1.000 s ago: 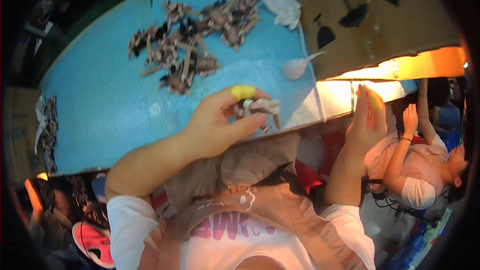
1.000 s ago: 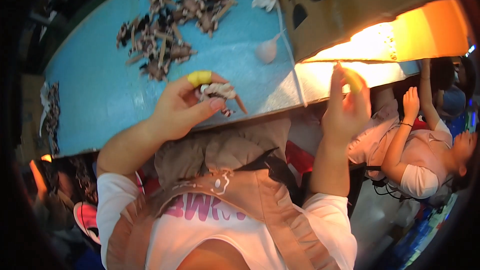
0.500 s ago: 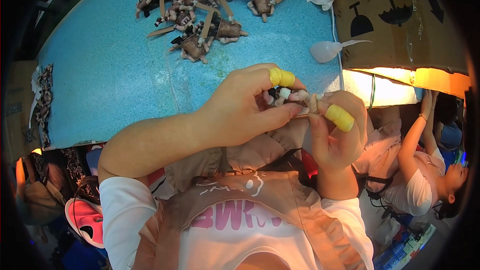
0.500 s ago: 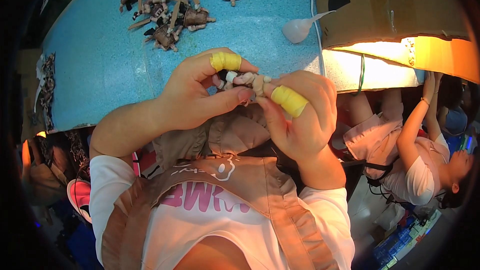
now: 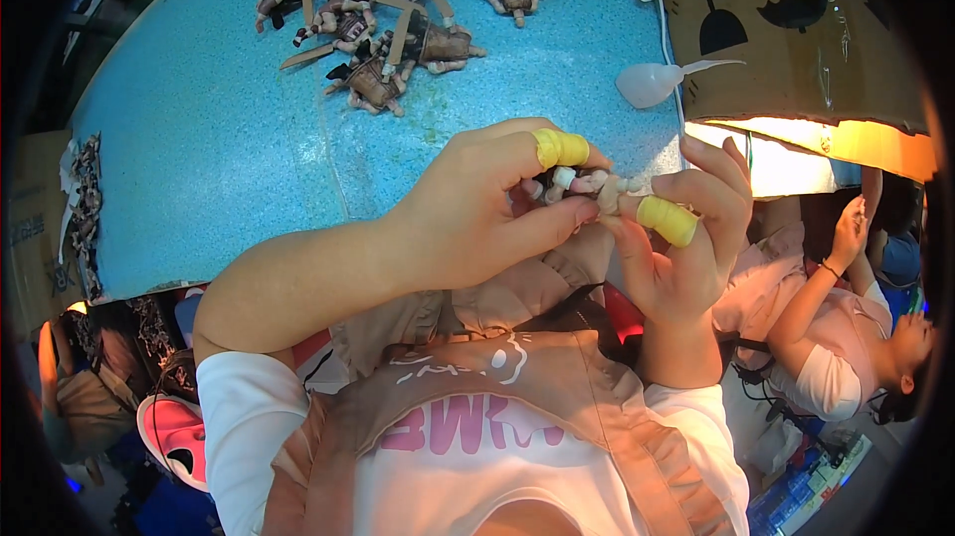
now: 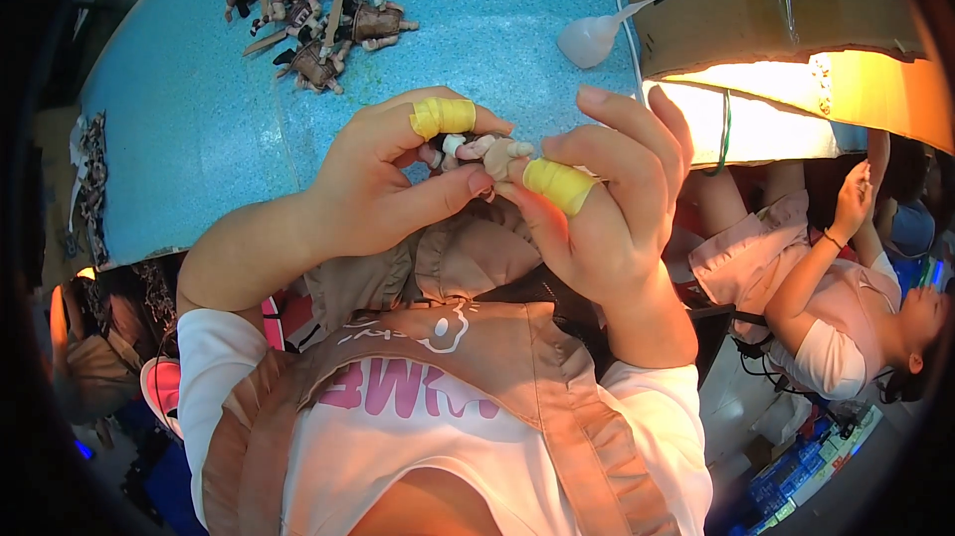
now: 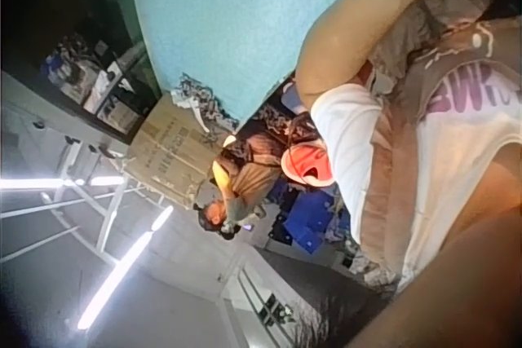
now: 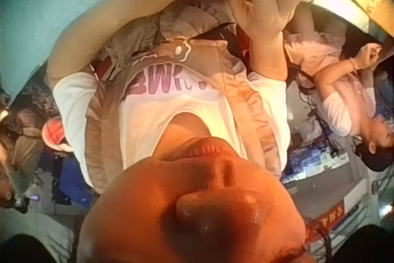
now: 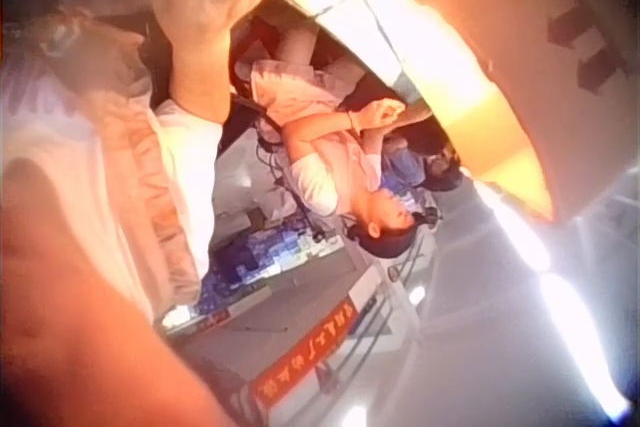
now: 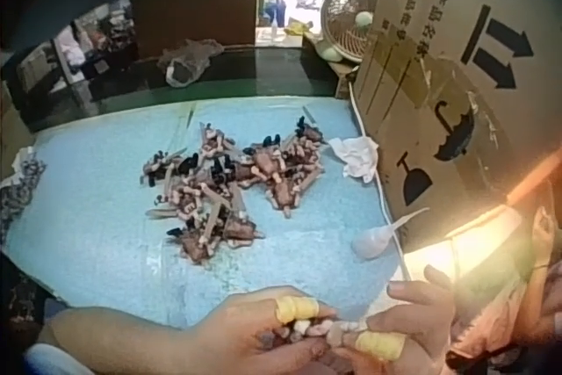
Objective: The person glues parts of small plastic figurines together with a glue dispenser.
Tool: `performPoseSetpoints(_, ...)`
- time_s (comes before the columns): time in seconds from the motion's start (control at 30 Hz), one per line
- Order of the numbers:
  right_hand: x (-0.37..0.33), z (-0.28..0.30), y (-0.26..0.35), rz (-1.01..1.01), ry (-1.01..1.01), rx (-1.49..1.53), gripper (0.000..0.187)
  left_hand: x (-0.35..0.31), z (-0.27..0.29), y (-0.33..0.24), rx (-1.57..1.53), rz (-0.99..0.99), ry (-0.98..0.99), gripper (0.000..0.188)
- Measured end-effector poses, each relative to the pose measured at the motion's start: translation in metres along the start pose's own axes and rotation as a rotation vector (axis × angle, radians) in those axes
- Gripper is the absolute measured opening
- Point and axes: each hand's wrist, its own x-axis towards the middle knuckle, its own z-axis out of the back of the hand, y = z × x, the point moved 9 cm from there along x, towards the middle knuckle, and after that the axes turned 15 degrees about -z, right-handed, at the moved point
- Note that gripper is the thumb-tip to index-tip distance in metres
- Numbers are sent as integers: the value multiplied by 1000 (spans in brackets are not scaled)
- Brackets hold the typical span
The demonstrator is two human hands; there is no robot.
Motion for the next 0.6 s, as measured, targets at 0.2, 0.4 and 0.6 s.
performPoseSetpoints(0.2, -8, 0, 9, 118, -78, -28, 23, 2, -3, -6, -67, -91, 66, 36)
performPoseSetpoints(0.4, -9, -15, -28, -325, 70, 598, 22, 6, -1, -21, 10, -304, 2, 33)
performPoseSetpoints(0.6, -9, -24, -27, -395, 139, 611, 21, 6, -1, -27, 99, -370, -4, 38)
